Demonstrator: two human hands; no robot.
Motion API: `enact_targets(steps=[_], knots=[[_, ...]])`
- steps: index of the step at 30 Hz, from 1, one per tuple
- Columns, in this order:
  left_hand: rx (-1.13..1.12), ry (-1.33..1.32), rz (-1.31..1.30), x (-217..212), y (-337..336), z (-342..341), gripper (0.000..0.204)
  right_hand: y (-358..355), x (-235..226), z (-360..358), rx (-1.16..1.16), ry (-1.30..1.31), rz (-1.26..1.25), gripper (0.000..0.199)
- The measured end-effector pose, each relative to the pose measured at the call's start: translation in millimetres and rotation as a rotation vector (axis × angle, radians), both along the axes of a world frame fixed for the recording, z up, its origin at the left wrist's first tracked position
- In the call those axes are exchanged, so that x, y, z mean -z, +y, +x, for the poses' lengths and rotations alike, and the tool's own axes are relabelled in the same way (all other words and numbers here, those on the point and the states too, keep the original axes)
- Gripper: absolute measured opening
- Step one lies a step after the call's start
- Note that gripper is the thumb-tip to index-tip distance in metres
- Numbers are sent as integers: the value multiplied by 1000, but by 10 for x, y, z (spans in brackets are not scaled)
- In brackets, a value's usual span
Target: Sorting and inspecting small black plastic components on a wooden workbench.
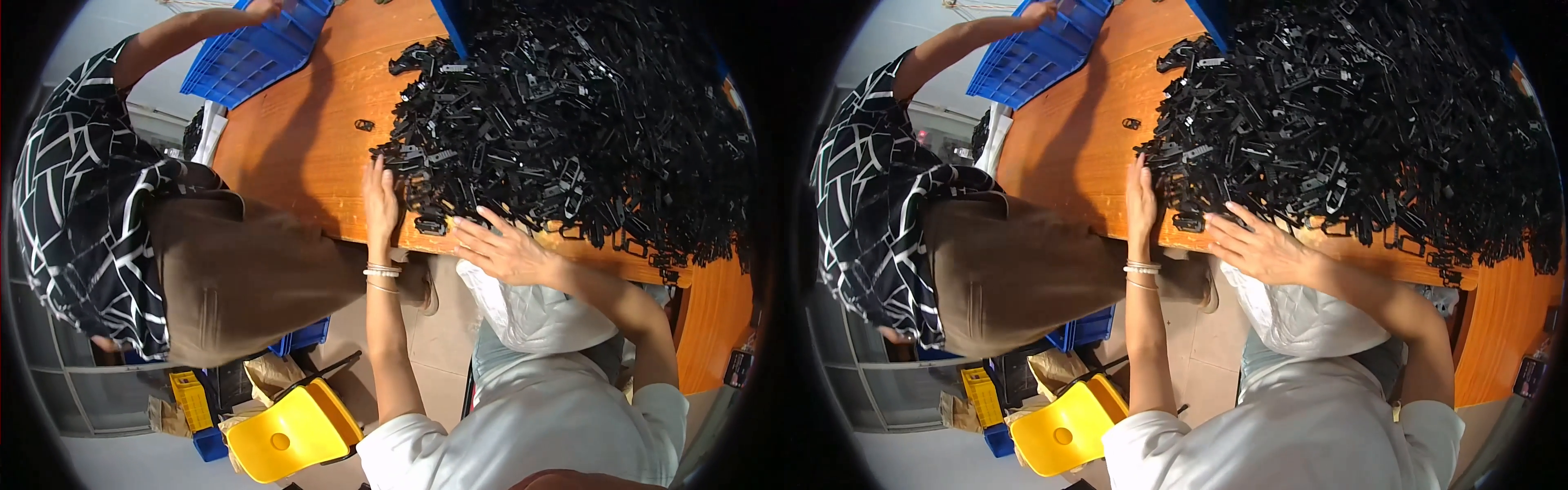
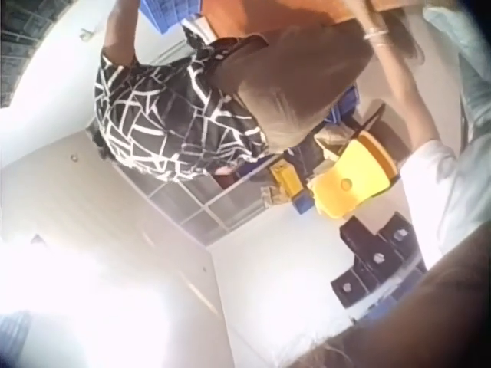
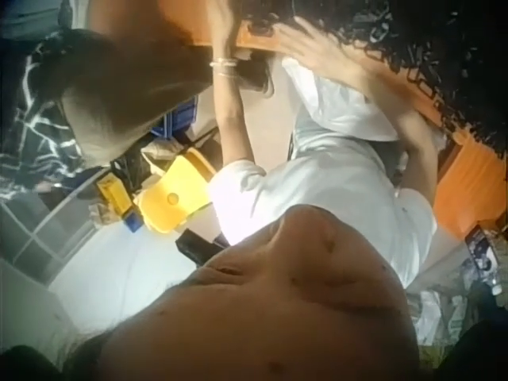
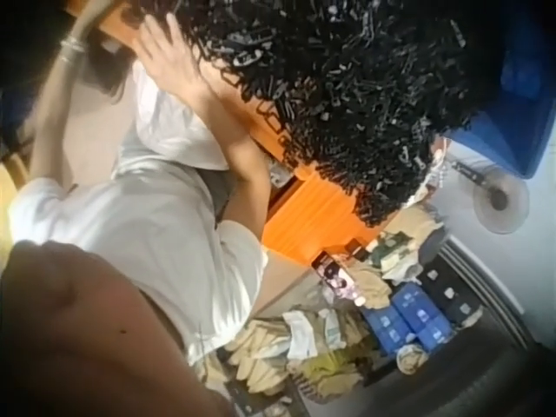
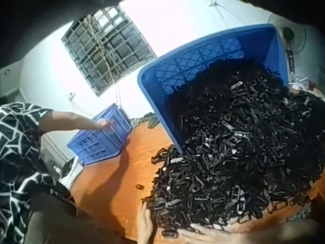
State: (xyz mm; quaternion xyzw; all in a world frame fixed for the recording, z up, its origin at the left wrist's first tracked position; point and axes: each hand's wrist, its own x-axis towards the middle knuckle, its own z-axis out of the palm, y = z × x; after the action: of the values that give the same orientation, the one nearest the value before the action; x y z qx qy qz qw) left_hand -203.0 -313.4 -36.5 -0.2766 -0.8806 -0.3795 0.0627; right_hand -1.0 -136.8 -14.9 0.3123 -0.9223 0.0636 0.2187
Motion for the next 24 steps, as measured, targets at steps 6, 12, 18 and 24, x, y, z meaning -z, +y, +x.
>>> enact_targets(steps=[6, 12, 18, 24], knots=[[-100, -54, 134, -260, 26, -799, 60, -11, -48, -196, 27, -66, -4, 43], [63, -308, 114, -386, 619, -1644, 61, 94, -79, -338, 54, -166, -118, 44], [151, -23, 69, -572, 1739, -2354, 44, 169, -11, -586, 54, -60, -276, 33], [422, -62, -144, -189, 2982, -2896, 34, 178, 17, -679, 55, -141, -171, 24]])
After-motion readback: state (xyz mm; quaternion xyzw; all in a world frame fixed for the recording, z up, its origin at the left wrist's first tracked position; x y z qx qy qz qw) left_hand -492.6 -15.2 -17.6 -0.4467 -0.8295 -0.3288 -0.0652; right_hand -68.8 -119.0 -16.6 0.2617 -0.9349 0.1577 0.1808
